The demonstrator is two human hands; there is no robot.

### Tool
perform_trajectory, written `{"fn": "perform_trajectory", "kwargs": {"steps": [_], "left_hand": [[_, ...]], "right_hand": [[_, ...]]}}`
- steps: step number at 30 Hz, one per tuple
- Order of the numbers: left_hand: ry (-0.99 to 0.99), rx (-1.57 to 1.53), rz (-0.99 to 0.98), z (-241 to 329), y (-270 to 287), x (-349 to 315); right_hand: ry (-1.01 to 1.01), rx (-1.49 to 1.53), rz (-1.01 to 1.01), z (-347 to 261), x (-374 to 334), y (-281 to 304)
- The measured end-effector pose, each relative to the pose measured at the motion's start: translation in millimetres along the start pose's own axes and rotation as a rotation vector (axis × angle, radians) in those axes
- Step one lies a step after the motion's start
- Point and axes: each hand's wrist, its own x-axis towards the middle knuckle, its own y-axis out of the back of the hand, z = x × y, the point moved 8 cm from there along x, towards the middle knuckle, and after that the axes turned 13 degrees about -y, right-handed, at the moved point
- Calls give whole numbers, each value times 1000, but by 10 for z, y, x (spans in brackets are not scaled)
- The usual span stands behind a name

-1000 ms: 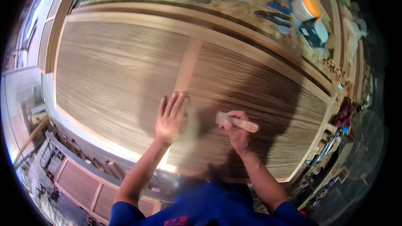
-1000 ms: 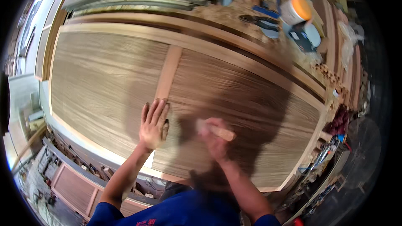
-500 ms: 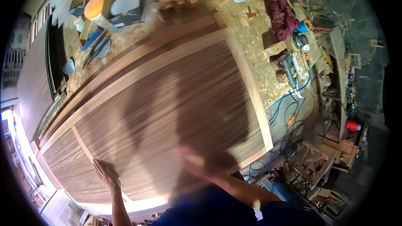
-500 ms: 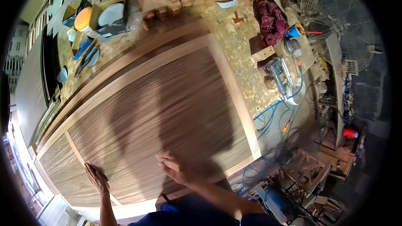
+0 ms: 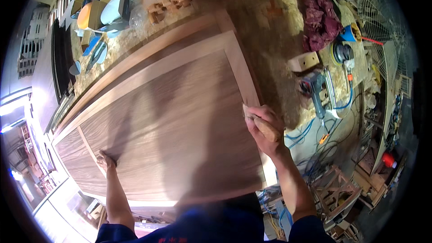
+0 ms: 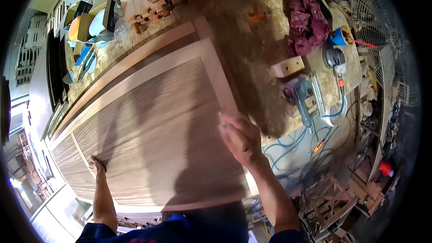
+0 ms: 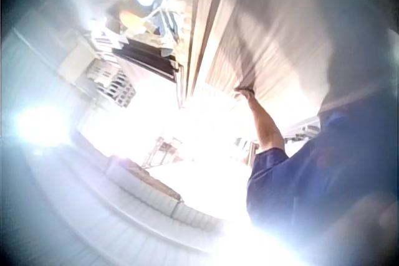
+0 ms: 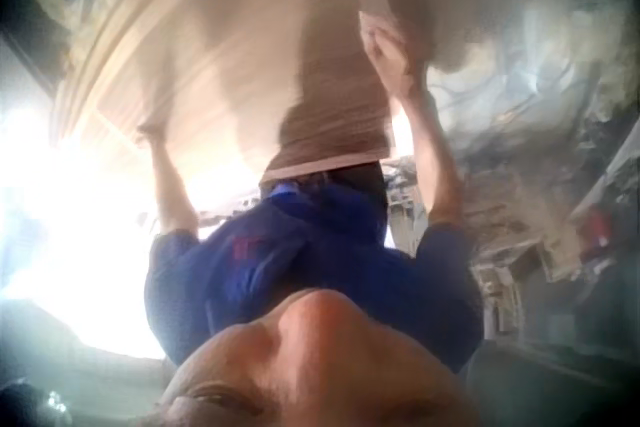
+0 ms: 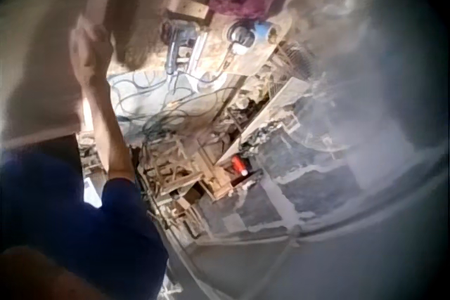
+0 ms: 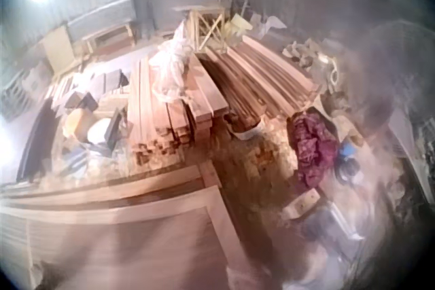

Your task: The person wipes a large wooden door panel with a cloth, then uses a handheld orbital sander to smooth the surface. They flip the panel over and continue sanding the other side. Finally, they use a pneumatic nail gun to attach wooden trim pieces to the door frame.

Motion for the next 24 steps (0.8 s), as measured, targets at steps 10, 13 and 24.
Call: {"fn": "perform_trajectory", "kwargs": {"steps": [10, 13, 24], "left_hand": [[-194, 111, 62, -407, 12, 203], [-166, -66, 45, -291, 24, 75], [-212, -235, 155, -316, 183, 95]], "right_hand": [[-183, -58, -264, 269, 407, -200], [-215, -56, -309, 281, 420, -243], [-240, -23, -304, 335, 551, -257]]}}
